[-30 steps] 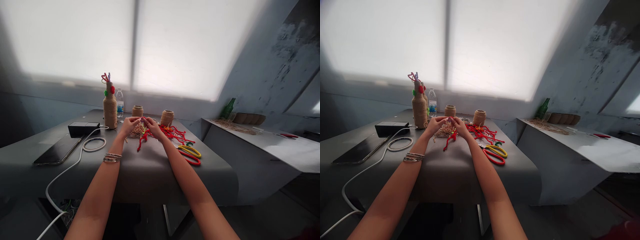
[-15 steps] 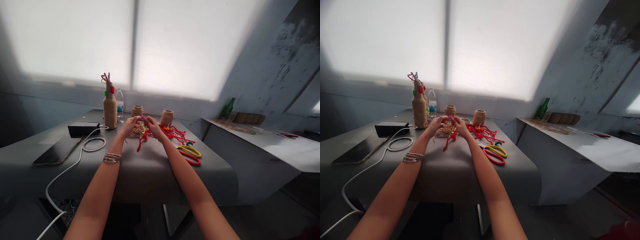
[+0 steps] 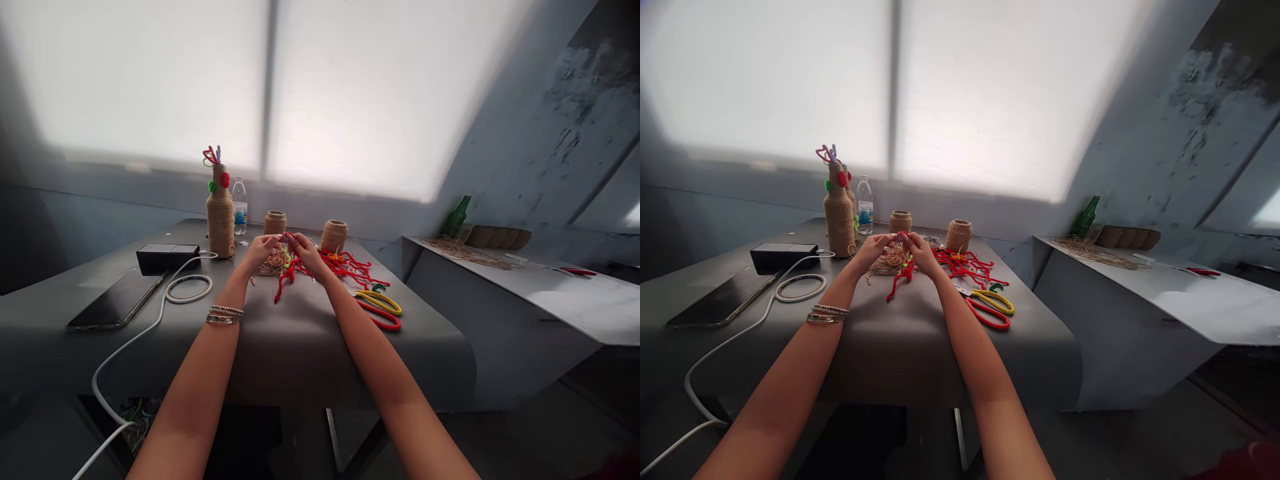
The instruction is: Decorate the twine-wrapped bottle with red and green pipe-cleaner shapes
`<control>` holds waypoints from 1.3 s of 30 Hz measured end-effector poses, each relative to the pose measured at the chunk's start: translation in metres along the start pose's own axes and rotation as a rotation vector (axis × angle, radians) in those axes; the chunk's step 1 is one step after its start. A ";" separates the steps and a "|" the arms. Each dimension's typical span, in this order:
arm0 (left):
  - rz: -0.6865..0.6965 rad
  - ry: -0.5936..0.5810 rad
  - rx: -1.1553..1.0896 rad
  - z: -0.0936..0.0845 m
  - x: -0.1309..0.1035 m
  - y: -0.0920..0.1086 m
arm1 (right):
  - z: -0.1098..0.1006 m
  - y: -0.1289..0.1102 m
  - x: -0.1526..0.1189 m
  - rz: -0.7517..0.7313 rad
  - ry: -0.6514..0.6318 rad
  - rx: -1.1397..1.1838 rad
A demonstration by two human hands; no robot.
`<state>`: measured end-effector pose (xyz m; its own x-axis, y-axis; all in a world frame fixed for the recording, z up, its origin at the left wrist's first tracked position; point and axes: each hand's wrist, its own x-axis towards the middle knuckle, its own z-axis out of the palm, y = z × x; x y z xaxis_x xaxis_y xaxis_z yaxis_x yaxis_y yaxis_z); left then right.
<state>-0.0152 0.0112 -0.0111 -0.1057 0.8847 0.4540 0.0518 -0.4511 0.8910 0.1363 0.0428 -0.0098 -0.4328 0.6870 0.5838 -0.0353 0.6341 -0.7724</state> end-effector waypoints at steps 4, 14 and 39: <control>0.005 0.009 0.011 0.001 -0.001 0.001 | 0.000 0.001 0.000 0.003 -0.003 0.015; 0.061 -0.008 0.072 -0.001 -0.003 0.001 | -0.001 0.002 0.001 -0.028 0.002 0.009; 0.336 -0.044 0.624 -0.004 -0.004 0.003 | -0.004 0.009 0.002 0.001 0.021 -0.113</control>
<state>-0.0183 0.0056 -0.0105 0.0557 0.7196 0.6921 0.6353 -0.5603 0.5314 0.1384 0.0510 -0.0148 -0.4139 0.6938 0.5893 0.0671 0.6689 -0.7403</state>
